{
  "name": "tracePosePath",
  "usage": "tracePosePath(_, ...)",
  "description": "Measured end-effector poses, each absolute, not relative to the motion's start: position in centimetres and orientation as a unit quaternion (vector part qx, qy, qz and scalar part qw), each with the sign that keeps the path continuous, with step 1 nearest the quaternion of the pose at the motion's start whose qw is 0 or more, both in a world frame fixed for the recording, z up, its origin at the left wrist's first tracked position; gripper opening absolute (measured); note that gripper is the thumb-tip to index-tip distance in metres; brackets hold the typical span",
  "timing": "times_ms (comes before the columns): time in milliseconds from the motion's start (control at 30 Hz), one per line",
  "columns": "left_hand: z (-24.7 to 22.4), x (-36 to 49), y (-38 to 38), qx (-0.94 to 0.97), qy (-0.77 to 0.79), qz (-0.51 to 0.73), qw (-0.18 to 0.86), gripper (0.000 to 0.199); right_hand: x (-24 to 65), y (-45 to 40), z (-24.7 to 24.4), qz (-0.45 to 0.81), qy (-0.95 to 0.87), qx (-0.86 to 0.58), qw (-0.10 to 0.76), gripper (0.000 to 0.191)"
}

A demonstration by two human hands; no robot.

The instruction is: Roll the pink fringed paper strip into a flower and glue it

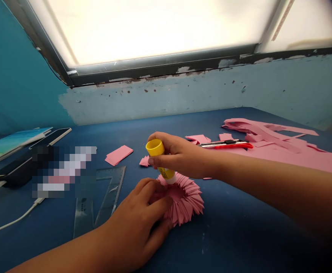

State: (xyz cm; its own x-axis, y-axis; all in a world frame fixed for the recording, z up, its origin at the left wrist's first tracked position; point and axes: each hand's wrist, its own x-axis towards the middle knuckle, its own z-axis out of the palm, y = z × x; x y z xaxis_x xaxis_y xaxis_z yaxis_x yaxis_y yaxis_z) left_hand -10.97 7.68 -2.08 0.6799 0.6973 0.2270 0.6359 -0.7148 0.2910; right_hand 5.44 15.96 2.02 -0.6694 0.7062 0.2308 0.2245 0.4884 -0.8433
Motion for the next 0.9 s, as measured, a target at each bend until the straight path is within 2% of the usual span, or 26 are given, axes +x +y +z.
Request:
tracePosePath(133, -2.1, -11.0, 7.7, 0.912, 0.368, 0.154, 0.096, 0.017, 5.7, 16.5, 2.4, 0.463, -0.800, -0.281, 0.259, 0.018)
tracePosePath(433, -2.2, -10.9, 7.7, 0.910, 0.371, 0.152, 0.105, 0.017, 6.9, 16.9, 1.3, 0.515, -0.764, -0.262, 0.288, 0.022)
tracePosePath(667, -2.4, -11.0, 7.7, 0.911, 0.368, 0.155, 0.106, 0.021, 8.4, 15.5, 0.2, 0.549, -0.708, -0.225, 0.384, 0.019)
tracePosePath(900, -2.6, -11.0, 7.8, 0.910, 0.368, 0.166, 0.099, 0.021, 9.6, 14.2, -1.4, 0.523, -0.669, -0.192, 0.493, 0.018)
